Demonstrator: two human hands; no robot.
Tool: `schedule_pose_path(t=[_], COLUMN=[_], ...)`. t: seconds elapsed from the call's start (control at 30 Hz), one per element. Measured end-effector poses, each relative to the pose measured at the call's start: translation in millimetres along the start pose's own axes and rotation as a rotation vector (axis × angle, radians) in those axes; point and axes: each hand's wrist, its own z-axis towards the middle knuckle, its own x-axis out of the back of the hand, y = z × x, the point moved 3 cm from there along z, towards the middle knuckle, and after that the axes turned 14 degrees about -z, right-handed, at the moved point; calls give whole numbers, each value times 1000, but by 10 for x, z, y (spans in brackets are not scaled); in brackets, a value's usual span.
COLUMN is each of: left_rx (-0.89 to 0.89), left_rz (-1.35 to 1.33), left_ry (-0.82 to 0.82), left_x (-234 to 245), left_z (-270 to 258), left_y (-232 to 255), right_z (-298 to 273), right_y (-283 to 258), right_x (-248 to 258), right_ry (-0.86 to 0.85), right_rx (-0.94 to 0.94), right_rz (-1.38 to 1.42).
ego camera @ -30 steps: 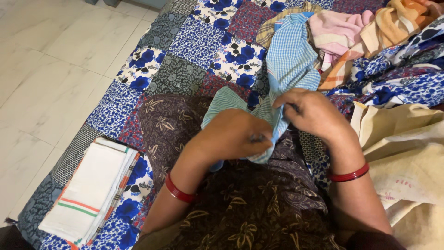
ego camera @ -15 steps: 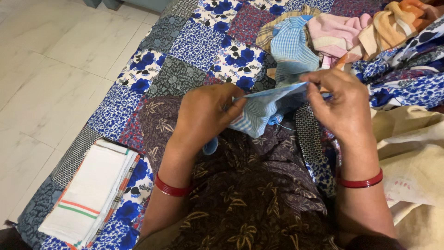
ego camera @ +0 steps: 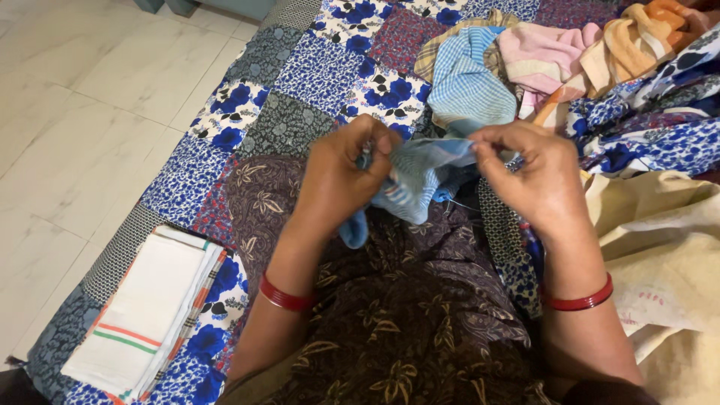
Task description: The person unfolds a light blue checkered cloth, smooths it on the bed, and folds it into a neat rectangle. The person then picks up the folded cloth and places it aside.
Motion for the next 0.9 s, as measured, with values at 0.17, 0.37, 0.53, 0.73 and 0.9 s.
schedule_pose_path(t=[0.17,0.37,0.53,0.73,0.9], left_rx=[128,90,-20,-140,-118], left_rz=[60,183,260,305,320], left_ry=[-44,-170,-178,-290,-320], left_x=[-182,-281,-283,-271,-238], left_z=[10,31,8,-50,-55], left_y=[15,85,53,67,89], right_z=[-19,-16,18,3,-20], right_y=[-171,-278,-318,-199,-159], right_x=[-111,-109,-77,-227,-427], right_ry=[-68,-65,-71,-374,-316], right_rx=[23,20,139,59,137], right_rz=[-1,73,35,-41,-145])
